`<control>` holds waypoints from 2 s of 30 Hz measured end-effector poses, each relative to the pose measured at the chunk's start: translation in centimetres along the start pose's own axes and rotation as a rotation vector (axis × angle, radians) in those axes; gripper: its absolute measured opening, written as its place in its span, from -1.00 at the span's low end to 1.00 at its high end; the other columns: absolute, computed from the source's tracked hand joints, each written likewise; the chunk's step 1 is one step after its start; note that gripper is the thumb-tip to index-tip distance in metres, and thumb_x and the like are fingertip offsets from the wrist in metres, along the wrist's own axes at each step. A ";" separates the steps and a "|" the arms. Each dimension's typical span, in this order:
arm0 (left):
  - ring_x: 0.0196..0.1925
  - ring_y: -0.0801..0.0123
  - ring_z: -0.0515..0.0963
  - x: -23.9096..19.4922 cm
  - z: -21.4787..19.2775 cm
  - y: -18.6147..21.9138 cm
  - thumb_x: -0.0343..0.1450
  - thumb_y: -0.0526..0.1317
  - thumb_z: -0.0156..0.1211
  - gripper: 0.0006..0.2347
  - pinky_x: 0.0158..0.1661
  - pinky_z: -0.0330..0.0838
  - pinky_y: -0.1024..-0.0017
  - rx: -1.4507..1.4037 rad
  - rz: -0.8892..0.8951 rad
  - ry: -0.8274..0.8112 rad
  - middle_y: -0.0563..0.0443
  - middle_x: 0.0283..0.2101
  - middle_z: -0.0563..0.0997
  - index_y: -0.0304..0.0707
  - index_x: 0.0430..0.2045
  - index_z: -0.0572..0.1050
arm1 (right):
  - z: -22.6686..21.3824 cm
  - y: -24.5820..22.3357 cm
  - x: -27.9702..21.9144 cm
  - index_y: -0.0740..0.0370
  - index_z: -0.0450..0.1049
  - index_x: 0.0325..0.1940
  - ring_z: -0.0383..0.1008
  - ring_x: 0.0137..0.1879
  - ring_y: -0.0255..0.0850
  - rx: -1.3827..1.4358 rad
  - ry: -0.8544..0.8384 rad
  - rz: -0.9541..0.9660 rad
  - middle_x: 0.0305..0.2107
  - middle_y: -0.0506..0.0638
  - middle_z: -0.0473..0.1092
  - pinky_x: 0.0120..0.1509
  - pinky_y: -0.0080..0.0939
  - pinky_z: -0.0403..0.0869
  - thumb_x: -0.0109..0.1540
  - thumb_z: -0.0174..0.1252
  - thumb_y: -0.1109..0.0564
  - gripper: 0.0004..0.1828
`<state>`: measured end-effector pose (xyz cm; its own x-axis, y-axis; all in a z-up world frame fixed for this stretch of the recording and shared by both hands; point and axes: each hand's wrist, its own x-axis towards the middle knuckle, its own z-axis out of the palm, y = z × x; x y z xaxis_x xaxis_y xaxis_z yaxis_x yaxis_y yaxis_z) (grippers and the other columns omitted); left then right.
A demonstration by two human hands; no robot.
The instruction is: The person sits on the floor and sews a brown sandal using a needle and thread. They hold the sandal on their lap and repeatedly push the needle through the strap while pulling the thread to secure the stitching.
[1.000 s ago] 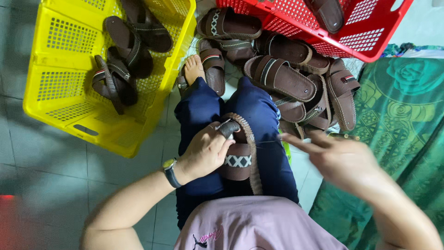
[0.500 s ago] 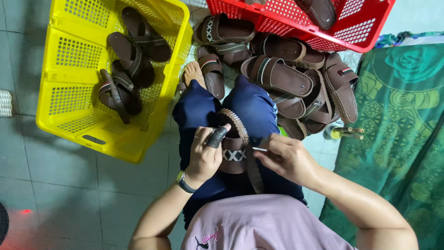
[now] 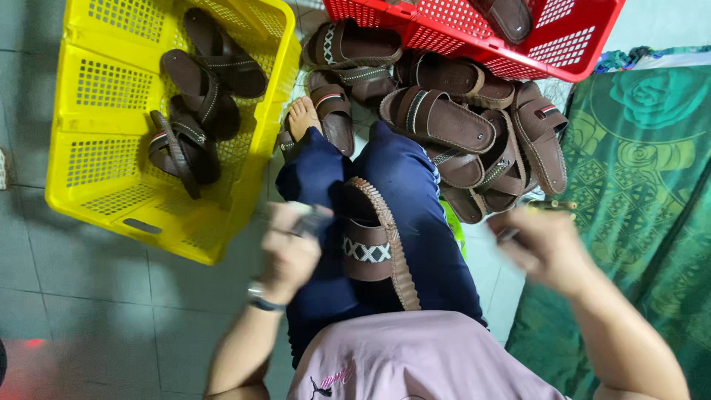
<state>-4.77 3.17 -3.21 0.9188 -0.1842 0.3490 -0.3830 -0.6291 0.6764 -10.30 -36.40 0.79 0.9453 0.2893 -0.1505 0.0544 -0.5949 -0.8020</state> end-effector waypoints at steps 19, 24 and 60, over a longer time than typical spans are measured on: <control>0.36 -0.17 0.36 8.8 -3.1 5.2 0.47 -0.09 0.07 -0.67 0.29 0.21 -0.02 -1.068 -0.289 -0.657 -0.35 0.11 0.53 -0.45 -0.48 0.61 | 5.4 -7.1 9.6 0.11 0.59 -0.07 0.43 -0.59 -0.08 -0.236 0.122 -0.533 -0.61 -0.04 0.39 -0.50 -0.15 0.43 0.29 0.03 0.19 -0.76; -0.67 0.51 0.30 9.2 1.3 -0.2 0.39 -0.23 0.06 -0.76 -0.53 0.27 0.57 -0.993 -0.688 -0.334 -0.03 -0.77 0.40 -0.49 -0.45 0.63 | 6.1 -6.7 11.4 0.10 0.56 0.14 0.45 -0.57 -0.05 -0.302 0.127 -0.668 -0.67 0.00 0.34 -0.48 -0.12 0.45 0.37 -0.16 0.12 -0.59; 0.04 -0.19 0.58 5.4 0.7 3.5 0.24 -0.07 0.50 -0.55 0.09 0.48 0.05 -0.378 -0.067 -0.564 -0.35 -0.09 0.52 -0.51 -0.20 0.54 | 1.0 -10.9 11.4 0.17 0.54 0.02 0.49 -0.41 -0.14 -0.718 -0.319 -0.677 -0.41 0.07 0.44 -0.45 -0.18 0.52 0.25 -0.06 0.19 -0.67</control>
<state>-1.07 -0.56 0.56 0.8112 -0.5843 -0.0238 -0.2362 -0.3646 0.9007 -0.44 -25.92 7.26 0.5219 0.8526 -0.0265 0.8206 -0.5102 -0.2575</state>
